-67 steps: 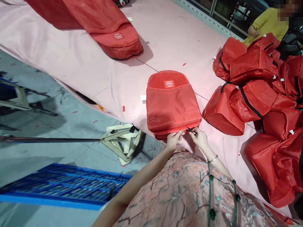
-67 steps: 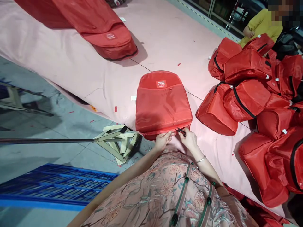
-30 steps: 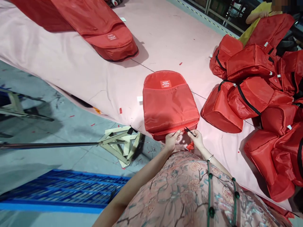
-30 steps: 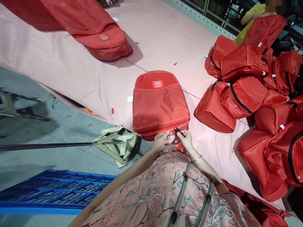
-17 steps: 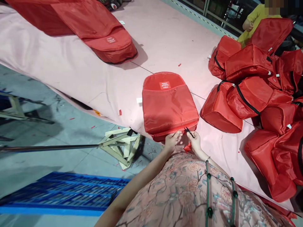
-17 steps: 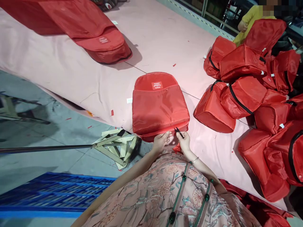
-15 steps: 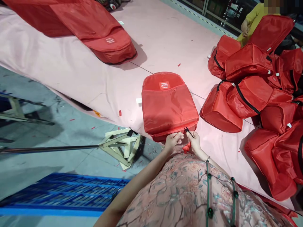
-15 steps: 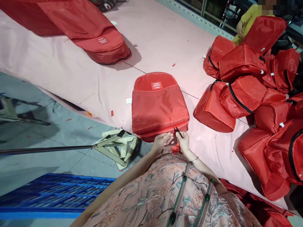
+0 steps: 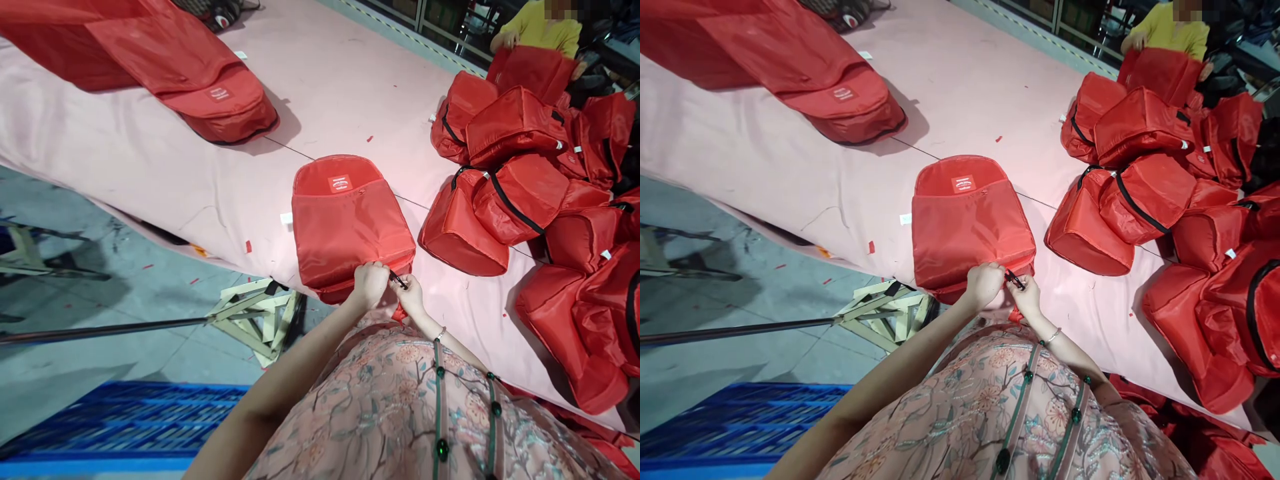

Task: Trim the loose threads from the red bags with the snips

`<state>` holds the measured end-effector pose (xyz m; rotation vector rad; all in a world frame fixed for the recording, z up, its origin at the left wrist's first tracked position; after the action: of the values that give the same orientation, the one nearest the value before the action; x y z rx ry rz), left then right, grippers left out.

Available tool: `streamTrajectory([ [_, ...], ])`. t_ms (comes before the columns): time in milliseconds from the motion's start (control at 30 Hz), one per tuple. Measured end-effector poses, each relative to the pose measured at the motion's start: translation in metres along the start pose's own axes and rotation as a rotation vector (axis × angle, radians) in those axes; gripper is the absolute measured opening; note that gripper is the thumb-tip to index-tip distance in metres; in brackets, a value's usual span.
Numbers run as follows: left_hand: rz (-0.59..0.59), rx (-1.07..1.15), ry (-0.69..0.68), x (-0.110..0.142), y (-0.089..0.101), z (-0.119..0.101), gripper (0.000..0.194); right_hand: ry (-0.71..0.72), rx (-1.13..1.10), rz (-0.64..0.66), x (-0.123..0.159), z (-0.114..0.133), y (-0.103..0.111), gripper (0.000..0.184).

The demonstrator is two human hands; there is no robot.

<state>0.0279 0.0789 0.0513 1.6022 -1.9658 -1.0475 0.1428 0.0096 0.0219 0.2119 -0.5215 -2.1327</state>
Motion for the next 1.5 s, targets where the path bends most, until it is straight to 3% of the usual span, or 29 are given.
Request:
streamTrajectory([
  [100, 0.067, -0.179, -0.182, 0.002, -0.002, -0.004, 0.016, 0.199, 0.38, 0.016, 0.002, 0.009, 0.009, 0.026],
  [233, 0.032, -0.193, -0.26, 0.007, -0.002, 0.001, 0.016, 0.348, 0.654, 0.06, 0.007, 0.016, 0.01, 0.028],
  [367, -0.034, -0.19, -0.281, 0.013, -0.004, 0.01, 0.019, 0.398, 0.659, 0.078, 0.007, 0.02, 0.01, 0.03],
  [633, -0.271, -0.134, -0.199, 0.027, 0.002, 0.032, 0.023, 0.337, 0.551, 0.172, -0.002, 0.027, 0.016, 0.026],
  [800, -0.294, -0.041, -0.113, 0.026, 0.003, 0.03, 0.023, 0.381, 0.608, 0.261, -0.007, 0.041, 0.007, 0.022],
  [967, -0.316, 0.071, -0.112, 0.029, 0.008, 0.032, 0.02, 0.415, 0.572, 0.3, -0.013, 0.044, 0.003, 0.02],
  [1100, -0.257, 0.158, -0.238, 0.036, 0.013, 0.04, 0.026, 0.377, 0.339, 0.27, -0.018, 0.034, 0.012, 0.026],
  [1233, -0.207, -0.007, -0.274, 0.036, 0.012, 0.043, 0.029, 0.443, 0.226, 0.179, -0.025, 0.025, 0.019, 0.031],
  [1367, -0.118, -0.19, -0.207, 0.025, 0.004, 0.038, 0.031, 0.552, 0.354, 0.2, -0.034, 0.022, 0.008, 0.032],
  [1500, 0.005, -0.168, -0.064, 0.008, 0.001, 0.035, 0.027, 0.522, 0.625, 0.238, -0.05, 0.027, -0.006, 0.027],
])
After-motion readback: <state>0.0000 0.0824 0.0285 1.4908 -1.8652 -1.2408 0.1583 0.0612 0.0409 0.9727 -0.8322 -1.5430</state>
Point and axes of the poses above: each hand's wrist, its own x-axis away from the middle knuckle, its own y-axis out of the back of the hand, z = x × y, the point moved 5 cm from there along -x, towards the middle knuckle, and after that the axes turned 11 degrees about -z, right-handed, at the moved point
